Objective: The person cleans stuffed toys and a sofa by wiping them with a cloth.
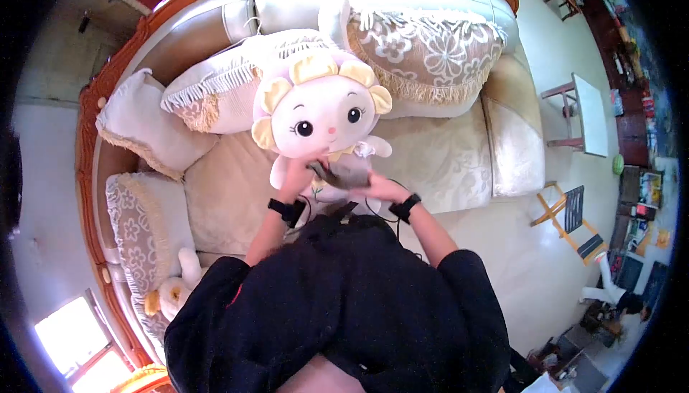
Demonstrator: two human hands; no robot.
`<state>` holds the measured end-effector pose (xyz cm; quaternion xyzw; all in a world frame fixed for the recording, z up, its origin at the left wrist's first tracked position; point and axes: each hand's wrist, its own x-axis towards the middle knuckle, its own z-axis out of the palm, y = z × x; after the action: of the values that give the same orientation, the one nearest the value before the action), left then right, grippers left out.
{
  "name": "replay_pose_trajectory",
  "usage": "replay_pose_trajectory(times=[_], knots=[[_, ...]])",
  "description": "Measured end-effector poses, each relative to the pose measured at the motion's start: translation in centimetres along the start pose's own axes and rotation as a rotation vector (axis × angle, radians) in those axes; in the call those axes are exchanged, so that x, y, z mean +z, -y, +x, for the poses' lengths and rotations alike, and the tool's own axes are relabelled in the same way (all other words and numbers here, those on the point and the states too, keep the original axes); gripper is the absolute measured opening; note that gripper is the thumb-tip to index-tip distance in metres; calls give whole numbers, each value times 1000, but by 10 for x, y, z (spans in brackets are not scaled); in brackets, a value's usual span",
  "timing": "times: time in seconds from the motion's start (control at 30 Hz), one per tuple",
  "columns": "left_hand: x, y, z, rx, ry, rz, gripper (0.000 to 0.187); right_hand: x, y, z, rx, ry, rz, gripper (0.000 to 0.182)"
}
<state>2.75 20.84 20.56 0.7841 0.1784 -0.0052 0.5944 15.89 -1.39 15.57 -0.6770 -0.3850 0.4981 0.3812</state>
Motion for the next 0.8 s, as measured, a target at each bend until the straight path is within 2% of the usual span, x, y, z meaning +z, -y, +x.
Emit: replay_pose_trajectory(times=[0.07, 0.13, 0.2, 0.27, 0.33, 0.37, 0.4, 0.47, 0.5, 0.53, 0.6, 0.63, 0.67, 0.73, 0.77, 0.8], knots=[[-24, -12, -4, 147, -202, -184, 59, -36, 66, 11, 153, -64, 334, 59], [-48, -22, -2, 197, -214, -147, 66, -58, 80, 34, -113, -329, 126, 50], [-68, -46, 5, 234, -251, -84, 68, -78, 127, 55, -233, -440, -112, 51], [-86, -54, 23, 277, -433, 37, 66, -95, 135, 96, -301, -531, -181, 49], [-101, -22, 59, 267, -660, -72, 60, -101, 175, 119, -196, -620, -372, 45], [-106, -21, 68, 280, -806, -3, 43, -104, 172, 138, -294, -671, -421, 44], [-106, -21, 75, 274, -815, -8, 43, -115, 152, 165, -279, -658, -525, 53], [-107, -18, 92, -20, -844, 112, 41, -119, 113, 201, -281, -734, -810, 65], [-106, 28, 115, 26, -734, 174, 58, -118, 101, 210, -164, -684, -827, 78], [-89, 35, 116, -198, -760, 545, 73, -113, 80, 222, -73, -719, -805, 84], [-66, 39, 116, -170, -882, 657, 84, -112, 85, 214, 81, -646, -844, 87], [-61, 38, 115, -171, -891, 676, 87, -105, 79, 211, -31, -792, -935, 76], [-57, 37, 114, -200, -887, 685, 87, -103, 73, 210, -30, -765, -923, 76], [-58, 15, 111, -362, -827, 524, 89, -98, 67, 202, -79, -766, -846, 62], [-56, 14, 113, -365, -873, 564, 85, -95, 66, 197, -180, -856, -872, 53], [-54, 6, 108, -386, -874, 571, 85, -94, 65, 190, -181, -837, -861, 53]])
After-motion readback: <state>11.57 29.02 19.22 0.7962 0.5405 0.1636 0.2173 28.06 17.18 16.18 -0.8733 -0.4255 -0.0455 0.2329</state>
